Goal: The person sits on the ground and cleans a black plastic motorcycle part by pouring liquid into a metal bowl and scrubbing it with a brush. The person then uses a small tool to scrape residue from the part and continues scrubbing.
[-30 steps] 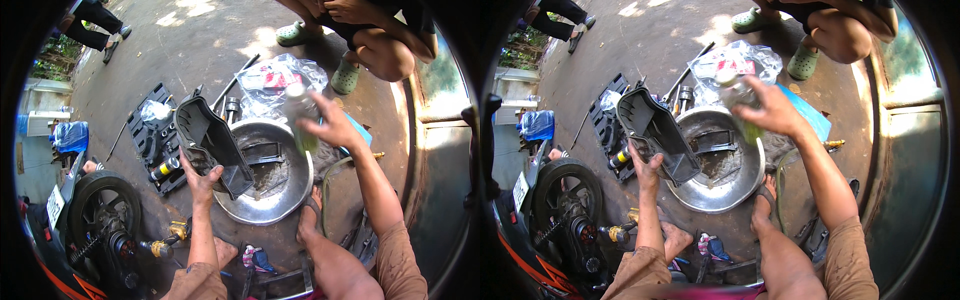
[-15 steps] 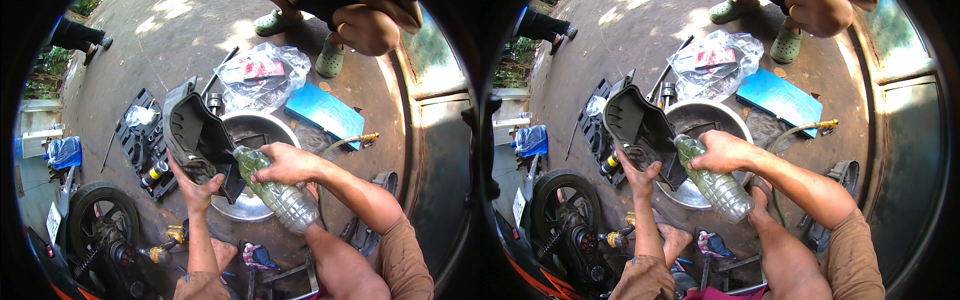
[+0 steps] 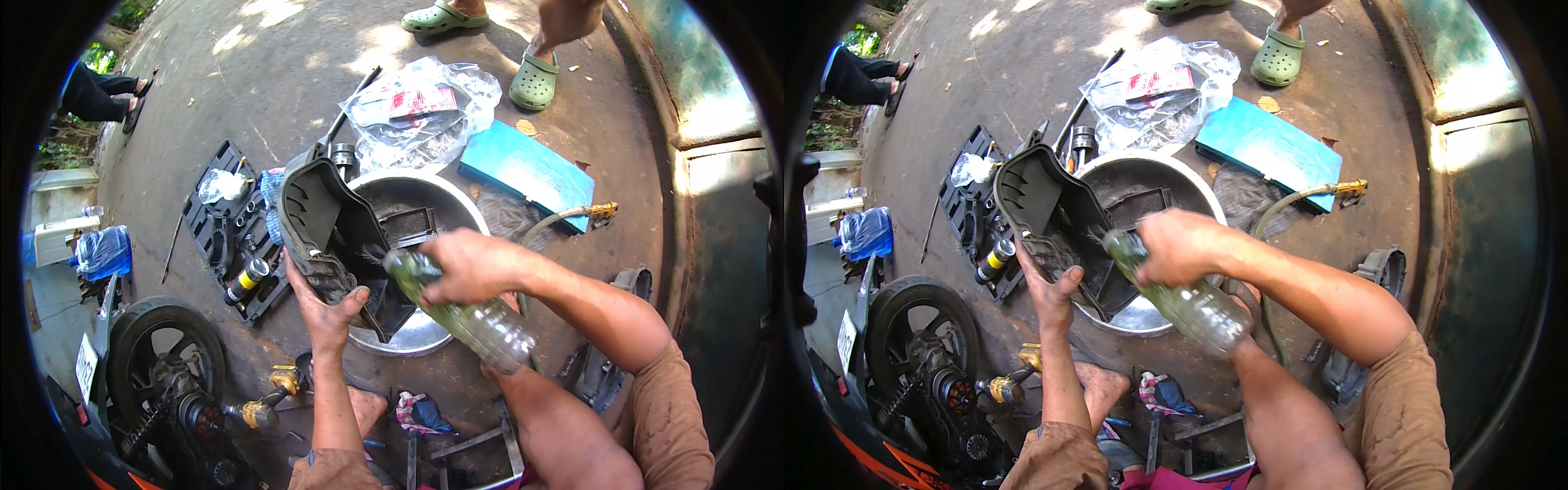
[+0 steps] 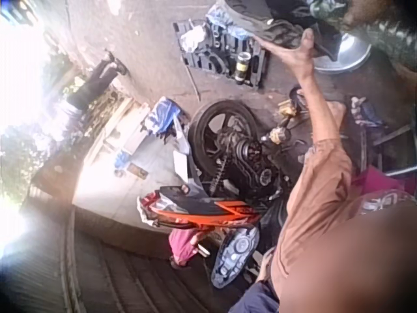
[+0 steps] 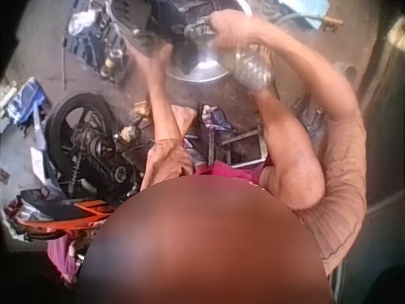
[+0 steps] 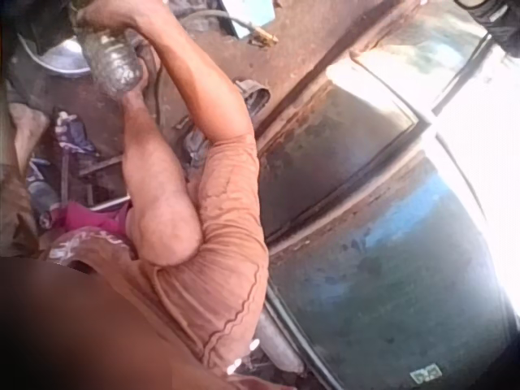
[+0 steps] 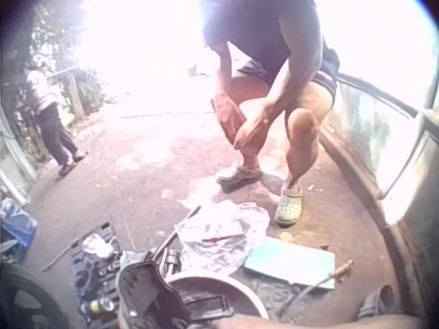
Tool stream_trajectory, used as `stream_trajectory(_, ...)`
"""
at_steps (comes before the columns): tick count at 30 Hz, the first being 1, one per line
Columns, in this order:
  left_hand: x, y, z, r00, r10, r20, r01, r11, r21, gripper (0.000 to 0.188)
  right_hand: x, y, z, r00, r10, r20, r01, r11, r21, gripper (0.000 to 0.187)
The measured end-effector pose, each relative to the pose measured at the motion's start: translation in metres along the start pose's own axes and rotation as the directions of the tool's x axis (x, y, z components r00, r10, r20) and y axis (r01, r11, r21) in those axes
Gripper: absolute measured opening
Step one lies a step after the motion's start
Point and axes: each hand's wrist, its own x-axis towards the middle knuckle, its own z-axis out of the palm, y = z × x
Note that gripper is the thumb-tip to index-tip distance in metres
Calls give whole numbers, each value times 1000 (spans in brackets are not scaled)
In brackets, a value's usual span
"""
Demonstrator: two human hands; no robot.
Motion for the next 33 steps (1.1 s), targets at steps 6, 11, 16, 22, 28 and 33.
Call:
stream_trajectory(6,4,-1,-6,991,-136,-3,135,986,-94,125,-8,0,6,991,-12,134,29,991,-127,50)
stream_trajectory(11,-3,-1,0,971,-236,44,240,954,-180,121,11,-8,-34,955,-168,-245,148,984,-100,42)
stream_trajectory(16,-10,0,7,951,-283,129,302,938,-172,120,8,-24,-55,969,-156,-193,139,985,-99,46)
stream_trajectory(22,-9,-6,8,940,-306,153,331,926,-181,123,-3,-25,-60,983,-138,-119,121,983,-141,50)
stream_trajectory(28,-7,-20,2,921,-309,237,355,917,-185,123,-5,-23,-69,925,-357,-128,328,922,-204,52)
stream_trajectory(33,-10,-19,1,908,-342,241,380,916,-133,125,-9,-27,-71,952,-248,-182,201,949,-241,59)
